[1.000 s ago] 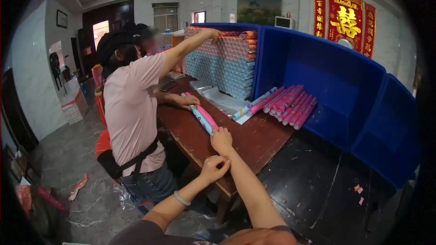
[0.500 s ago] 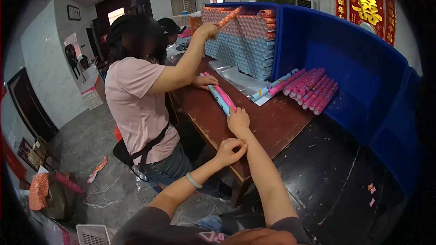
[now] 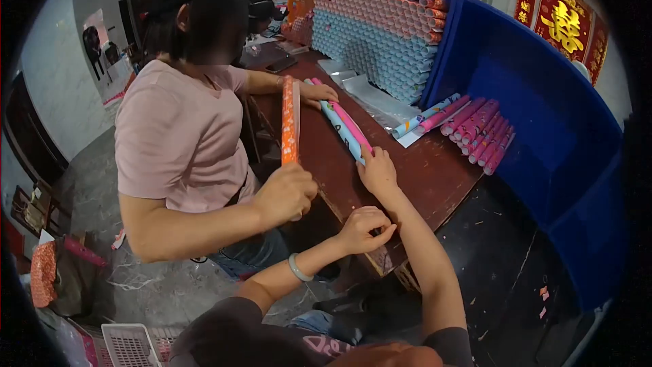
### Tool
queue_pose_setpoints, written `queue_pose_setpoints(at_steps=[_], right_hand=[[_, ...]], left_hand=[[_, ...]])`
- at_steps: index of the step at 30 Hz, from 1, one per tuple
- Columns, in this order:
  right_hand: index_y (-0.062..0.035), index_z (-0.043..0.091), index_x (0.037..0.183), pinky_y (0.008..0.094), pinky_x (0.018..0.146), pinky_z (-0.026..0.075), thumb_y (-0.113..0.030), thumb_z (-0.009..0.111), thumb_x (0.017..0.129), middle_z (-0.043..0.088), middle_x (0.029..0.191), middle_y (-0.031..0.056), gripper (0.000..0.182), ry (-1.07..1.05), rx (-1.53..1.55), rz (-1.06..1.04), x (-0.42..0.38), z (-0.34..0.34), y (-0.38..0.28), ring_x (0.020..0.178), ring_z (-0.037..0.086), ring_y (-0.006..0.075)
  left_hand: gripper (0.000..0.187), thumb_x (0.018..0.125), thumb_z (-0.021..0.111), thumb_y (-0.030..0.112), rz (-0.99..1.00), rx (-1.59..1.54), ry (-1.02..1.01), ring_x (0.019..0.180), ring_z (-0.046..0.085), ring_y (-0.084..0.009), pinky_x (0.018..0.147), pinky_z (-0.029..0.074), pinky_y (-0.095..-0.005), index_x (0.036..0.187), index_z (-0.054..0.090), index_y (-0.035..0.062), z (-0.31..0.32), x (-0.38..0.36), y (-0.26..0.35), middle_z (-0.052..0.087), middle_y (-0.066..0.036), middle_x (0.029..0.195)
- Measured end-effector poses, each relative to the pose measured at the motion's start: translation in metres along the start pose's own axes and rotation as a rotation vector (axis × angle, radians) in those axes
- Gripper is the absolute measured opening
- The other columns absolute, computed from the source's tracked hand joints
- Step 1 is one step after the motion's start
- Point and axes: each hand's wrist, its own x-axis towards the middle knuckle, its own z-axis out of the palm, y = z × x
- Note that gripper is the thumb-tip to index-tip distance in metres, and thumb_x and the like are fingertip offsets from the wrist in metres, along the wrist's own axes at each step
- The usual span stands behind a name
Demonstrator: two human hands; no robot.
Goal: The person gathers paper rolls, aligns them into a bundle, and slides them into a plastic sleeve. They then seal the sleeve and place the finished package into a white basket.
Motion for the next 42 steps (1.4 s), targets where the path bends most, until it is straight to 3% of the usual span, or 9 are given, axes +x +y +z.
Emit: queue_pose_setpoints(at_steps=[13, 19, 21, 23, 25, 35, 37, 38, 42], right_hand=[[-0.0057, 0.051, 0.126, 0.0428, 0.08, 0.049, -0.022, 0.066, 0.08, 0.055, 0.104, 0.0167, 0.051, -0.029, 0.01, 0.046, -0.007, -0.004, -0.001, 0.096, 0.054, 0.0332], [-0.0088, 0.051, 0.127, 0.0426, 0.081, 0.049, -0.022, 0.065, 0.08, 0.054, 0.103, 0.0161, 0.051, -0.043, 0.028, 0.076, -0.006, -0.003, -0.001, 0.097, 0.054, 0.0327], [-0.0101, 0.051, 0.128, 0.0428, 0.082, 0.048, -0.023, 0.064, 0.08, 0.054, 0.104, 0.0158, 0.051, -0.04, 0.029, 0.063, -0.006, 0.0, 0.003, 0.097, 0.054, 0.0326], [-0.0114, 0.051, 0.129, 0.0429, 0.082, 0.048, -0.024, 0.064, 0.081, 0.054, 0.104, 0.0156, 0.052, -0.047, 0.026, 0.048, -0.008, 0.0, 0.005, 0.098, 0.054, 0.0324], [-0.0129, 0.05, 0.131, 0.0427, 0.084, 0.048, -0.026, 0.061, 0.083, 0.054, 0.105, 0.0155, 0.051, -0.053, 0.017, 0.044, -0.008, -0.002, 0.003, 0.099, 0.053, 0.0323], [-0.0079, 0.046, 0.134, 0.0429, 0.091, 0.045, -0.031, 0.037, 0.096, 0.052, 0.13, 0.0205, 0.045, -0.337, 0.041, -0.273, 0.014, 0.015, 0.055, 0.118, 0.051, 0.0299], [-0.0031, 0.046, 0.132, 0.0442, 0.091, 0.046, -0.038, 0.036, 0.096, 0.057, 0.123, 0.0223, 0.051, -0.668, 0.609, 0.414, 0.03, -0.053, 0.023, 0.109, 0.057, 0.035], [-0.0015, 0.044, 0.133, 0.0432, 0.09, 0.047, -0.045, 0.038, 0.094, 0.063, 0.11, 0.0253, 0.059, -0.311, 0.525, 0.297, 0.027, -0.009, 0.041, 0.1, 0.061, 0.0395], [0.0076, 0.044, 0.131, 0.0421, 0.096, 0.044, -0.056, 0.051, 0.084, 0.05, 0.129, 0.0268, 0.079, -0.731, 0.064, 0.289, 0.073, -0.014, 0.02, 0.119, 0.051, 0.0357]], left_hand=[[0.016, 0.07, 0.07, -0.003, 0.114, -0.078, -0.188, 0.054, 0.053, -0.025, 0.05, 0.039, -0.0353, 0.065, 0.057, 0.0034, -0.009, -0.089, 0.041, 0.054, -0.008, 0.061], [0.005, 0.088, 0.058, 0.004, -0.656, 0.041, 0.455, 0.087, 0.059, -0.0225, 0.079, 0.046, -0.0322, 0.09, 0.059, -0.0003, -0.085, -0.125, -0.024, 0.062, -0.01, 0.089], [0.014, 0.092, 0.055, 0.008, -0.486, -0.398, 0.512, 0.104, 0.054, -0.0218, 0.091, 0.041, -0.0313, 0.103, 0.057, 0.0002, -0.111, -0.093, -0.043, 0.059, -0.011, 0.104], [0.025, 0.092, 0.055, 0.012, -0.16, 0.586, 0.455, 0.11, 0.052, -0.0254, 0.096, 0.039, -0.0329, 0.115, 0.054, 0.0015, -0.138, -0.072, -0.107, 0.057, -0.014, 0.113], [0.041, 0.089, 0.058, 0.015, -0.343, 0.77, 0.19, 0.114, 0.05, -0.0322, 0.1, 0.038, -0.0361, 0.127, 0.048, 0.0032, -0.162, -0.036, -0.119, 0.058, -0.018, 0.114], [0.039, 0.082, 0.065, 0.016, -0.582, 0.695, -0.286, 0.113, 0.054, -0.0303, 0.096, 0.042, -0.0376, 0.118, 0.058, 0.0028, -0.143, 0.07, -0.11, 0.059, -0.015, 0.12], [0.03, 0.085, 0.06, 0.016, -0.433, 0.562, -0.35, 0.111, 0.055, -0.0284, 0.095, 0.042, -0.0356, 0.113, 0.06, 0.0035, -0.121, 0.077, -0.109, 0.06, -0.013, 0.117], [0.024, 0.087, 0.056, 0.015, -0.286, 0.431, -0.408, 0.109, 0.055, -0.0264, 0.094, 0.042, -0.0336, 0.107, 0.062, 0.0041, -0.114, 0.078, -0.108, 0.061, -0.011, 0.114], [0.023, 0.087, 0.048, 0.013, -0.154, 0.736, -0.539, 0.106, 0.055, -0.0243, 0.091, 0.043, -0.0324, 0.102, 0.064, 0.0087, -0.108, 0.1, -0.132, 0.062, -0.007, 0.108]])
